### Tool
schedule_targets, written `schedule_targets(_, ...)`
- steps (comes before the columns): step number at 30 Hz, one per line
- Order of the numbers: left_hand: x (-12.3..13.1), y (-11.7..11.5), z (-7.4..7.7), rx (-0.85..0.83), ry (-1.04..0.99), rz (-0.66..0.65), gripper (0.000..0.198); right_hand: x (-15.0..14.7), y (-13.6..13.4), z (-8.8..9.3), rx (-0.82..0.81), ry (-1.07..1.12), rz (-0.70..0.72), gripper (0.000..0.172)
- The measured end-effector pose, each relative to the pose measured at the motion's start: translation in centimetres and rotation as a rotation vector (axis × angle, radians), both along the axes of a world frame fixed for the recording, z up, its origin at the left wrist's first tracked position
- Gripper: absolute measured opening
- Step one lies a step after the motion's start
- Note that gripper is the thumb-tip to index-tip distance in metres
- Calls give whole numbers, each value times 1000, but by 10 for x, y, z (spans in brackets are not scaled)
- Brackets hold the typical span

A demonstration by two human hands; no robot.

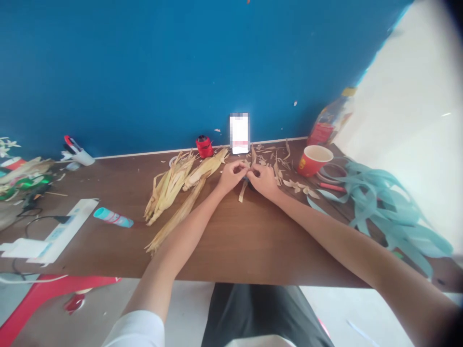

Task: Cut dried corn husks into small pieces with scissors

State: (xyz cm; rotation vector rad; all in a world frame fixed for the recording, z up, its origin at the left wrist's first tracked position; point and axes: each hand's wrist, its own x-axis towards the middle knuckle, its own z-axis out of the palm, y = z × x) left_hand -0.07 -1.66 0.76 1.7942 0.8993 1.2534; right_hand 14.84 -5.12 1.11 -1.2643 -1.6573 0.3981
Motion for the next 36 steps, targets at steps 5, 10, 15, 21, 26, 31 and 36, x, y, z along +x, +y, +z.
schedule_targets(5,0,-2,3,-57,-60,0,17,0,3,0,-48,49,39,21)
schedule_targets(10,1,-3,3,-84,-57,18,19,1,5,0,-91,63,54,23)
schedule_targets(15,0,1,-1,-60,-16,6,18,1,1,2,-50,52,35,23)
schedule_targets(21,0,-1,1,-78,0,-52,13,1,-2,4,-20,-9,2,23)
schedule_targets(26,1,-3,5,-96,-24,-9,11,0,1,3,-53,59,30,21)
schedule_targets(31,2,-3,4,-85,15,8,10,0,0,5,-50,52,10,20)
schedule_targets(36,1,-4,4,-63,37,-9,12,1,-2,5,13,2,2,24)
